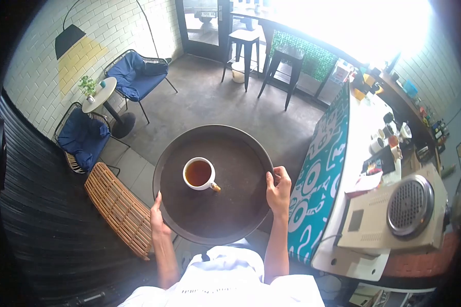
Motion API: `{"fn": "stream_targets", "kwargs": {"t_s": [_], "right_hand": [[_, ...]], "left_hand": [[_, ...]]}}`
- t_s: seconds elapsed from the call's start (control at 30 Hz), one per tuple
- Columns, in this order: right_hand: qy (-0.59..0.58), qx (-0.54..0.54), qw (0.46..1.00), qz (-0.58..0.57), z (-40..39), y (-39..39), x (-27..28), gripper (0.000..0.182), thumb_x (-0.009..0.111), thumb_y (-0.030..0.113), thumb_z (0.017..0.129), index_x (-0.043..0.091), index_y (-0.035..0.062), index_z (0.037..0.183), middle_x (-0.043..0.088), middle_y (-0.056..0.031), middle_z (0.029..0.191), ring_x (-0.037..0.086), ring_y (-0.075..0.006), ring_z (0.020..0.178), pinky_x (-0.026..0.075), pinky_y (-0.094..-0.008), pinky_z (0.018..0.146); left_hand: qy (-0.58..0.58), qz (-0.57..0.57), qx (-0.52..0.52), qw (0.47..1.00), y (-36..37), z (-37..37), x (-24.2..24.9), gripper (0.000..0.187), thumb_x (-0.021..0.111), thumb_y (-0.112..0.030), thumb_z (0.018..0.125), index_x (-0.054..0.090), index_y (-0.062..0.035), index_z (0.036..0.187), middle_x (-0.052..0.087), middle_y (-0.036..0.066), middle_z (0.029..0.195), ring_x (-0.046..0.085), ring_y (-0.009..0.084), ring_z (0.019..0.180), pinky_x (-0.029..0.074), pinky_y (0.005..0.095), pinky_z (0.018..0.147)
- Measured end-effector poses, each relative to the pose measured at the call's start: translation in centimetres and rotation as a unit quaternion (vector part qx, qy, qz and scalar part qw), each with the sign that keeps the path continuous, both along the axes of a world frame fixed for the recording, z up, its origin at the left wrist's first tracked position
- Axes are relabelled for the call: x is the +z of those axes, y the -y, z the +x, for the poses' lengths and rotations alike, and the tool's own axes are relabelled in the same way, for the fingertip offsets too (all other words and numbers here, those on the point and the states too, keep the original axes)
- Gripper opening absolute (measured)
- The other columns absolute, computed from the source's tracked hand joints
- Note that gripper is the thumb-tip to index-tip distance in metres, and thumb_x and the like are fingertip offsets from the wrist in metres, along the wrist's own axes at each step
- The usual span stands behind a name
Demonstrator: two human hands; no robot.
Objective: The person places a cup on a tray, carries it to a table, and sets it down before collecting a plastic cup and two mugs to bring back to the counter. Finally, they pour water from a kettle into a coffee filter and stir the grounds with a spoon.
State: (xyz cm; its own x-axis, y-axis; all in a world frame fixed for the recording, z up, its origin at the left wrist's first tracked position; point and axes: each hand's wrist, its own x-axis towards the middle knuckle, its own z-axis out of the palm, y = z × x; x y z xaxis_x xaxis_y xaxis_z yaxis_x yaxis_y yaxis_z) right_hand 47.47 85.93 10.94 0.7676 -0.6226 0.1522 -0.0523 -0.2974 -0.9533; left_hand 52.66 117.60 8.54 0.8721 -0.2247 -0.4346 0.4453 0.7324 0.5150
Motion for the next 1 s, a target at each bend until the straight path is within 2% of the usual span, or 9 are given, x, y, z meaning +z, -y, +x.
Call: {"fn": "stream_targets", "kwargs": {"t_s": [0.13, 0.27, 0.37, 0.43, 0.67, 0.77, 0.83, 0.93, 1.0], "right_hand": [[0.004, -0.002, 1.0, 0.006, 5.7, 1.3, -0.4, 0.007, 0.057, 0.001, 0.088, 0.052, -0.0036, 0.086, 0.054, -0.0041, 0.072, 0.052, -0.0093, 0.068, 0.04, -0.0256, 0.059], [0.005, -0.008, 1.0, 0.01, 12.3, 2.9, -0.8, 0.007, 0.057, 0.001, 0.088, 0.052, -0.0034, 0.086, 0.055, -0.0038, 0.073, 0.052, -0.0085, 0.067, 0.04, -0.0251, 0.059], [0.013, -0.023, 1.0, 0.0, 17.1, 4.9, -1.4, 0.007, 0.057, 0.001, 0.088, 0.052, -0.0032, 0.086, 0.056, -0.0043, 0.072, 0.052, -0.0088, 0.066, 0.041, -0.0248, 0.059], [-0.001, -0.028, 1.0, 0.011, 19.8, 5.3, -0.9, 0.006, 0.057, 0.001, 0.088, 0.052, -0.0025, 0.087, 0.055, -0.0041, 0.071, 0.052, -0.0087, 0.065, 0.04, -0.0247, 0.058], [0.023, -0.056, 0.998, 0.002, 29.7, 8.7, 0.3, 0.006, 0.057, 0.003, 0.089, 0.052, -0.0008, 0.086, 0.054, -0.0016, 0.067, 0.047, -0.0063, 0.059, 0.035, -0.0242, 0.052], [-0.004, -0.072, 0.997, 0.025, 33.7, 10.4, 0.9, 0.006, 0.056, 0.004, 0.09, 0.052, -0.0005, 0.087, 0.053, -0.0005, 0.066, 0.044, -0.0052, 0.058, 0.033, -0.0233, 0.051], [0.002, -0.07, 0.997, 0.033, 36.4, 11.3, 0.9, 0.006, 0.056, 0.005, 0.09, 0.053, -0.0004, 0.089, 0.054, 0.0002, 0.066, 0.043, -0.0048, 0.057, 0.032, -0.0226, 0.05], [0.023, -0.1, 0.994, 0.049, 41.1, 12.3, 1.1, 0.006, 0.056, 0.005, 0.09, 0.054, -0.0005, 0.09, 0.055, -0.0006, 0.068, 0.045, -0.0048, 0.059, 0.033, -0.0227, 0.051], [0.013, -0.11, 0.993, 0.04, 43.3, 13.4, 1.1, 0.008, 0.056, 0.006, 0.091, 0.055, -0.0015, 0.094, 0.057, -0.0009, 0.071, 0.049, -0.0059, 0.063, 0.038, -0.0229, 0.055]], "left_hand": [[-0.005, -0.001, -0.014, 1.0, 1.3, 6.4, -1.2, 0.041, 0.049, -0.033, 0.097, 0.051, -0.0065, 0.128, 0.06, 0.008, 0.122, 0.059, 0.0237, 0.109, 0.049, 0.0378, 0.093], [-0.02, 0.072, -0.007, 0.997, 3.0, 13.4, -0.6, 0.044, 0.05, -0.036, 0.097, 0.051, -0.0056, 0.128, 0.059, 0.008, 0.123, 0.057, 0.0239, 0.112, 0.048, 0.0388, 0.094], [-0.01, 0.056, -0.029, 0.998, 5.2, 19.2, -0.1, 0.043, 0.049, -0.035, 0.097, 0.051, -0.0052, 0.128, 0.058, 0.009, 0.124, 0.058, 0.0242, 0.111, 0.048, 0.0394, 0.094], [0.004, -0.009, -0.062, 0.998, 5.6, 22.3, -0.4, 0.042, 0.048, -0.034, 0.098, 0.051, -0.0047, 0.128, 0.058, 0.01, 0.124, 0.058, 0.0249, 0.11, 0.049, 0.0399, 0.094], [0.004, -0.016, -0.081, 0.997, 9.7, 33.9, 0.0, 0.041, 0.047, -0.034, 0.098, 0.051, -0.0041, 0.127, 0.059, 0.01, 0.123, 0.059, 0.0256, 0.11, 0.049, 0.0403, 0.094], [-0.042, 0.01, -0.082, 0.996, 11.8, 39.3, -0.1, 0.041, 0.046, -0.034, 0.098, 0.052, -0.0042, 0.127, 0.06, 0.01, 0.122, 0.059, 0.0257, 0.109, 0.049, 0.0407, 0.093], [-0.007, -0.051, -0.121, 0.991, 12.8, 43.2, -0.3, 0.041, 0.045, -0.033, 0.099, 0.052, -0.0042, 0.126, 0.06, 0.01, 0.122, 0.06, 0.0258, 0.108, 0.05, 0.0409, 0.093], [-0.02, -0.02, -0.136, 0.99, 14.8, 49.4, 0.5, 0.044, 0.043, -0.034, 0.099, 0.048, -0.004, 0.131, 0.056, 0.011, 0.128, 0.056, 0.0275, 0.114, 0.046, 0.0422, 0.097], [-0.023, -0.027, -0.152, 0.988, 16.1, 52.7, 0.5, 0.044, 0.043, -0.034, 0.1, 0.048, -0.004, 0.131, 0.056, 0.011, 0.128, 0.056, 0.0277, 0.114, 0.046, 0.0425, 0.097]]}}
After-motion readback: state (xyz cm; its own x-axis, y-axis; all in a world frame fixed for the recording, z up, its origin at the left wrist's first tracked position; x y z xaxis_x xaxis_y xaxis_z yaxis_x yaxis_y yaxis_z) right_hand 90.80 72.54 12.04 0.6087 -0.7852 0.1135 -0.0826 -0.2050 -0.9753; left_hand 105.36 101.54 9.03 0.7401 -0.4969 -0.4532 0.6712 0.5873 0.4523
